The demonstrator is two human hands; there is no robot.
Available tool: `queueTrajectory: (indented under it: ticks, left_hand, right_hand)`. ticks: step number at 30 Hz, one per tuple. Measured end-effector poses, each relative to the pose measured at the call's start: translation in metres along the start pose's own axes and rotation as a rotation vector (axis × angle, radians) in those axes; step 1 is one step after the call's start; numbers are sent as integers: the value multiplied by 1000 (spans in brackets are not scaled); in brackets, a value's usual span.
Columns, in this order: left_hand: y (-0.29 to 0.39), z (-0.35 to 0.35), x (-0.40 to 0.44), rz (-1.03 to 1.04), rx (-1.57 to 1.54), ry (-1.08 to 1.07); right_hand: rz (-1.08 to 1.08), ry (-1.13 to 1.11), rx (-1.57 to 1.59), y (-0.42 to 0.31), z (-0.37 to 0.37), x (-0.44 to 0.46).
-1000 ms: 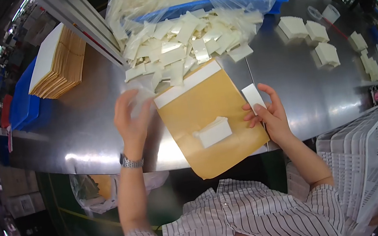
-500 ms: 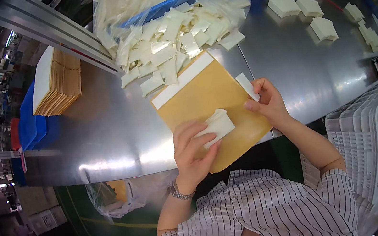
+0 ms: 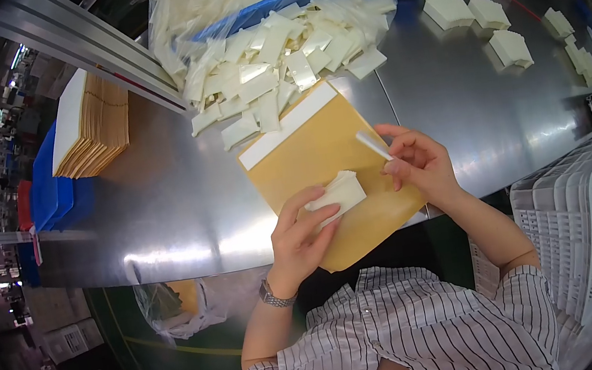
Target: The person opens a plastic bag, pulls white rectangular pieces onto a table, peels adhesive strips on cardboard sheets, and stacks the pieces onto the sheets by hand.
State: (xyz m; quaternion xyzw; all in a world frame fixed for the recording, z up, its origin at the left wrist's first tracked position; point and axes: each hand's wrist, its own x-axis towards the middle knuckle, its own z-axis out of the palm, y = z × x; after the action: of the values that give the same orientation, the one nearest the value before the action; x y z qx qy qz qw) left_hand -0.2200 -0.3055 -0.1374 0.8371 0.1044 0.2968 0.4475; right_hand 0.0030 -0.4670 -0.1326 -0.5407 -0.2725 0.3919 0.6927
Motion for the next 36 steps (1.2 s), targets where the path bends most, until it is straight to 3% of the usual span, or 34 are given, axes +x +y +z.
queueTrajectory:
  ticks: [2, 4, 7, 25, 34, 36]
  left_hand:
    - [0, -3, 2, -38, -28, -8]
    - [-1, -2, 1, -75, -56, -17]
    - [-9, 3, -5, -182, -156, 34]
    - [-11, 2, -6, -198, -218, 12]
    - [-6, -3, 2, -85, -154, -9]
    - [-6, -1, 3, -64, -126, 31]
  right_hand:
    - [-64, -45, -35, -1, 4, 1]
    - [-423, -217, -355, 1, 9, 5]
    - [-600, -322, -585, -11, 23, 5]
    - [-638, -295, -668, 5, 40, 7]
    - [-705, -321, -809, 3, 32, 11]
    - [-601, -311, -780, -6, 29, 11]
